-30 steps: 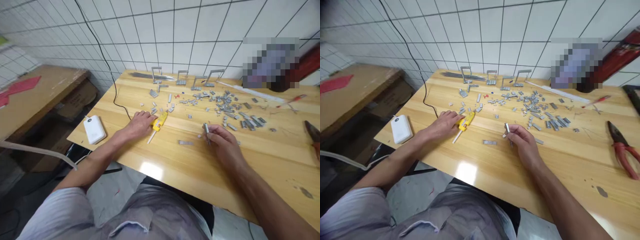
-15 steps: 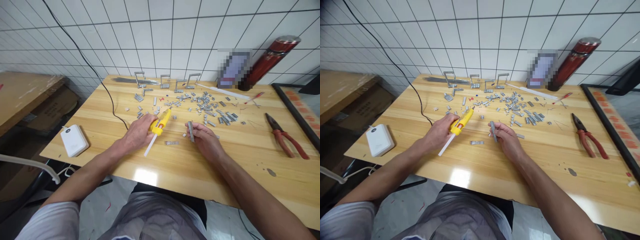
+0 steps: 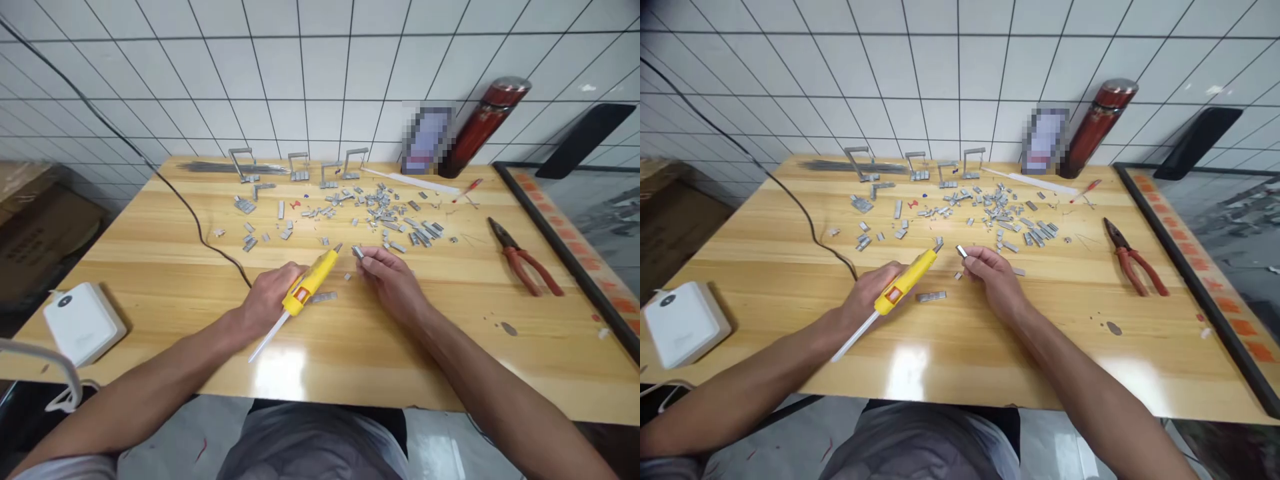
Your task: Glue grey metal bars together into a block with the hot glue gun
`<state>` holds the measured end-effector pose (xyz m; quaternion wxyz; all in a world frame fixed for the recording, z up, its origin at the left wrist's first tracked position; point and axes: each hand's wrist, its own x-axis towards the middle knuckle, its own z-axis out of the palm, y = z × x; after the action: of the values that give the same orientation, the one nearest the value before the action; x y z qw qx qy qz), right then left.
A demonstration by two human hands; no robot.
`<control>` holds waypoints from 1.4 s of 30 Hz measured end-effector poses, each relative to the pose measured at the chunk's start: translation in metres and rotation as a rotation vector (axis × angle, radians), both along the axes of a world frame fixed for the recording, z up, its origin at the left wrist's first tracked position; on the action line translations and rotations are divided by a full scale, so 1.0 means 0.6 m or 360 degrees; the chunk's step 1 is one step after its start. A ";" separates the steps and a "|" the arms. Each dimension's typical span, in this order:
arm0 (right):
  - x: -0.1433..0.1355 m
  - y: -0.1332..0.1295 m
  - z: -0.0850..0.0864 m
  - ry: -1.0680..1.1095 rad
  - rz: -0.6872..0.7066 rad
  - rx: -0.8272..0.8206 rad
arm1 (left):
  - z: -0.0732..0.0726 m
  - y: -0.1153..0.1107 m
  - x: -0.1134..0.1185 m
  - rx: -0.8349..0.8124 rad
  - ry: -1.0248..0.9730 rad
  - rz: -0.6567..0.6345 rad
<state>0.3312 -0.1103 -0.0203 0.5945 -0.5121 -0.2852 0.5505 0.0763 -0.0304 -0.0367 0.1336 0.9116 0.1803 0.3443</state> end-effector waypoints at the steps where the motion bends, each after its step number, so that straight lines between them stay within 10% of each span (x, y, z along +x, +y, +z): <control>1: 0.000 0.000 -0.002 0.0009 0.0002 -0.0008 | -0.001 -0.002 -0.002 -0.0031 -0.0008 -0.0038; 42: -0.002 -0.011 -0.006 -0.0071 0.0065 -0.0018 | 0.013 -0.014 0.009 -0.0015 0.0191 -0.0038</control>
<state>0.3299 -0.1172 -0.0236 0.5737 -0.5217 -0.3058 0.5524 0.0819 -0.0386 -0.0292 0.1308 0.9321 0.1787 0.2865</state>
